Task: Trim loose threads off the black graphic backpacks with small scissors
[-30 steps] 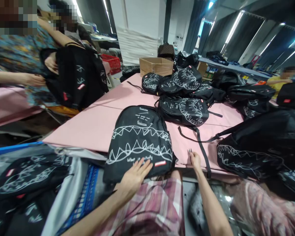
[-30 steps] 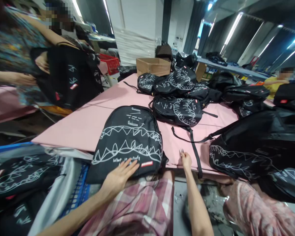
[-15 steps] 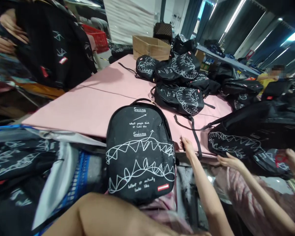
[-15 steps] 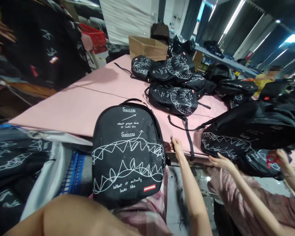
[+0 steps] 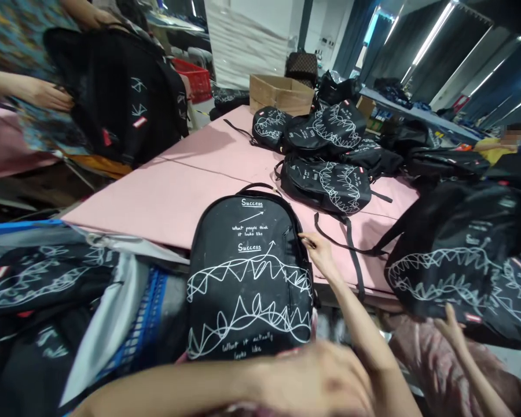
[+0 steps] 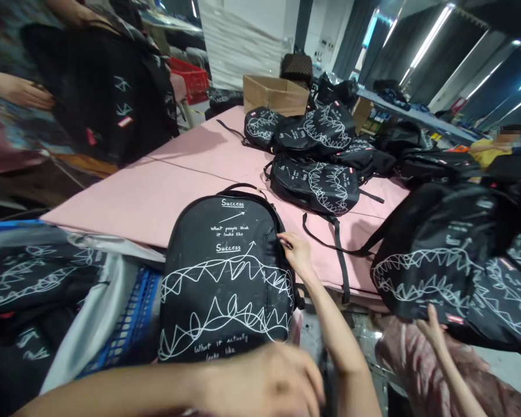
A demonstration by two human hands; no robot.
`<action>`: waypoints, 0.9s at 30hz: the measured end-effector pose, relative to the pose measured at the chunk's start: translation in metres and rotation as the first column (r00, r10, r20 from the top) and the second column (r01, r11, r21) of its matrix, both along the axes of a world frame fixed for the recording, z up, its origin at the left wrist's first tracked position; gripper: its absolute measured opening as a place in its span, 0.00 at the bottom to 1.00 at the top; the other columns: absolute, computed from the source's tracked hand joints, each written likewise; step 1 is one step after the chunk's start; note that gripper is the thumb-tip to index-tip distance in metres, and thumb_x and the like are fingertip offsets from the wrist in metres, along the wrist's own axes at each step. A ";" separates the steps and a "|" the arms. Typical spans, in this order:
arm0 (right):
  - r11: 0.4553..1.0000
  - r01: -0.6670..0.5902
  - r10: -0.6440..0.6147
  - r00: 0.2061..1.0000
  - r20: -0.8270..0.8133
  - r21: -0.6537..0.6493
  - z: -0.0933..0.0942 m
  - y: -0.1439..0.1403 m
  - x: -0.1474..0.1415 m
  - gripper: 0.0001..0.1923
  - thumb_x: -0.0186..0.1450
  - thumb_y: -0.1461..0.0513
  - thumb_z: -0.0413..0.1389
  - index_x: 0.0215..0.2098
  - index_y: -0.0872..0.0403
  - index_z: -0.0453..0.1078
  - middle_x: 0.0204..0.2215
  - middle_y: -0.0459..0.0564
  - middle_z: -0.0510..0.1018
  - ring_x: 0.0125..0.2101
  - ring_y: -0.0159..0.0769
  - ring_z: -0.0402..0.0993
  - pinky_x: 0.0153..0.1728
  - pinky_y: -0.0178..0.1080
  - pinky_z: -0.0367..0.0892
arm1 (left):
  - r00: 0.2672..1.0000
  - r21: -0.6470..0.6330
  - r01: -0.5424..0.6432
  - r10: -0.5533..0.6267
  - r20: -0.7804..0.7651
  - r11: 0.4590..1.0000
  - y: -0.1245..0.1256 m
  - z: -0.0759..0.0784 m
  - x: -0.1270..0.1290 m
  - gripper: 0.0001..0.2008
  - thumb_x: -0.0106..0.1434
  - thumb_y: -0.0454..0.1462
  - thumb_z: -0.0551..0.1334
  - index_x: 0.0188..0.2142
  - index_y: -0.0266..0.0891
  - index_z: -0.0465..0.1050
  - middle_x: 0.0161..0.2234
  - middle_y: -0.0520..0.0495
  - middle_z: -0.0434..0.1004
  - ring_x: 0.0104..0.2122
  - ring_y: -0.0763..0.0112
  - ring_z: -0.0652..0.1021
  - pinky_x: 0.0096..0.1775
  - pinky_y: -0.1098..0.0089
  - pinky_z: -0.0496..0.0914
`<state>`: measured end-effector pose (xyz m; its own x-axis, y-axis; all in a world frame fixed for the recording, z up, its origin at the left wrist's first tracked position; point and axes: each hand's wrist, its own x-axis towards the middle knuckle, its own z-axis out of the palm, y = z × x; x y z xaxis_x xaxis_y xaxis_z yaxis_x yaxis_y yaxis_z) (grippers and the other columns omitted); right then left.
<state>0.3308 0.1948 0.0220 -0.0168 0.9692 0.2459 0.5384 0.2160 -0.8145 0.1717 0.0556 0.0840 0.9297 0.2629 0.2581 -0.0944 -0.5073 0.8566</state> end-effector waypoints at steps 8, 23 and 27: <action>0.968 -0.125 0.252 0.480 0.840 -0.219 0.017 0.041 -0.043 0.20 0.65 0.70 0.41 0.50 0.52 0.65 0.49 0.54 0.69 0.37 0.37 0.73 0.36 0.38 0.67 | 0.655 0.650 -0.477 0.733 -0.186 0.591 0.026 -0.128 -0.094 0.19 0.62 0.33 0.55 0.53 0.39 0.66 0.56 0.41 0.64 0.58 0.52 0.61 0.50 0.52 0.66; 0.956 -0.202 0.286 0.497 0.819 -0.211 -0.017 -0.133 -0.027 0.12 0.62 0.72 0.44 0.33 0.54 0.66 0.32 0.50 0.70 0.25 0.32 0.67 0.22 0.33 0.55 | 0.612 0.507 -0.626 0.776 -0.151 0.592 0.049 -0.113 -0.066 0.16 0.65 0.34 0.52 0.52 0.37 0.64 0.50 0.43 0.69 0.50 0.61 0.67 0.46 0.61 0.66; 0.940 -0.138 0.310 0.728 0.611 -0.312 -0.042 -0.181 -0.019 0.22 0.52 0.75 0.45 0.41 0.53 0.66 0.36 0.48 0.71 0.27 0.31 0.69 0.23 0.32 0.58 | 0.465 0.521 -0.697 0.864 -0.193 0.492 0.075 -0.096 -0.017 0.27 0.63 0.44 0.54 0.58 0.33 0.55 0.49 0.37 0.66 0.46 0.57 0.68 0.45 0.58 0.65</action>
<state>0.3115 0.0137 -0.0201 -0.3114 0.9408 -0.1341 0.9090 0.2537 -0.3307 0.1543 0.1310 -0.0118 0.3899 0.9047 0.1718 0.7769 -0.4234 0.4661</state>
